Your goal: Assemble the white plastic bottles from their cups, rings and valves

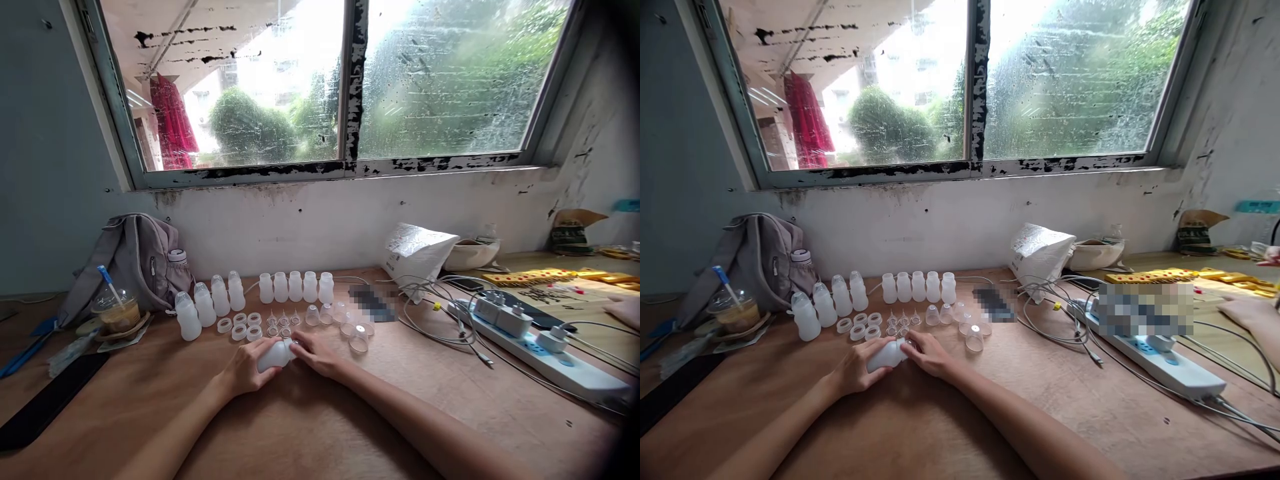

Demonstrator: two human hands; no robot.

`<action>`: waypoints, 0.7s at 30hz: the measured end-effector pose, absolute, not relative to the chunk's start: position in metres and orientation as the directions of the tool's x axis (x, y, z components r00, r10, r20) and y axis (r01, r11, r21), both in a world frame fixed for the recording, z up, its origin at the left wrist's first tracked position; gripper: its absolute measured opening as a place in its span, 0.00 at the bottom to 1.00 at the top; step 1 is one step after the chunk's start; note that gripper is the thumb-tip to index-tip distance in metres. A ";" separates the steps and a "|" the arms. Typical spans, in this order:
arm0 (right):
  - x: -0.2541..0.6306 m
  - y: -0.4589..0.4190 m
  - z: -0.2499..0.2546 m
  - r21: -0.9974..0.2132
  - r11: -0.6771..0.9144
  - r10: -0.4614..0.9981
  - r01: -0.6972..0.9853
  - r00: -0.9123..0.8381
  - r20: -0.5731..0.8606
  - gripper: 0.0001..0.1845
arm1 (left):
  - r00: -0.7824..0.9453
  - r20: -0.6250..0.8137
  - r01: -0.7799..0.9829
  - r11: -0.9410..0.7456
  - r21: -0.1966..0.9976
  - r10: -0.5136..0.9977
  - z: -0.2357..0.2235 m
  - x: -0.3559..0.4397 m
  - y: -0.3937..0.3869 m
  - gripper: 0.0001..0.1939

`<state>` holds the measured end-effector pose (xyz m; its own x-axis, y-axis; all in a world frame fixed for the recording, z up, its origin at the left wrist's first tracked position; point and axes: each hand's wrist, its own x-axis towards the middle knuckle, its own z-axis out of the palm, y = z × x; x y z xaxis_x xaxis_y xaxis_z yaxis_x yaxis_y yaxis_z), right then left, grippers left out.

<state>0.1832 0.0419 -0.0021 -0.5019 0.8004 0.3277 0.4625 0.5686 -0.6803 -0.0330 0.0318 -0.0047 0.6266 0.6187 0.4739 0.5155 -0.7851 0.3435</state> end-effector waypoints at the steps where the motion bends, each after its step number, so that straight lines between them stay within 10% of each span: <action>1: 0.184 0.043 -0.003 -0.712 0.547 0.818 0.440 -0.464 0.341 0.19 | 0.618 0.472 0.525 -0.777 0.349 0.629 -0.004 -0.033 0.032 0.27; 9: 0.207 0.084 -0.021 -0.783 0.411 0.892 0.468 -0.028 0.452 0.24 | 0.603 0.459 0.534 -0.757 0.376 0.653 0.000 -0.035 0.034 0.25; 21: 0.210 0.092 -0.028 -0.655 0.409 0.851 0.636 -0.006 0.525 0.18 | 0.625 0.424 0.564 -0.754 0.336 0.656 0.006 -0.033 0.028 0.27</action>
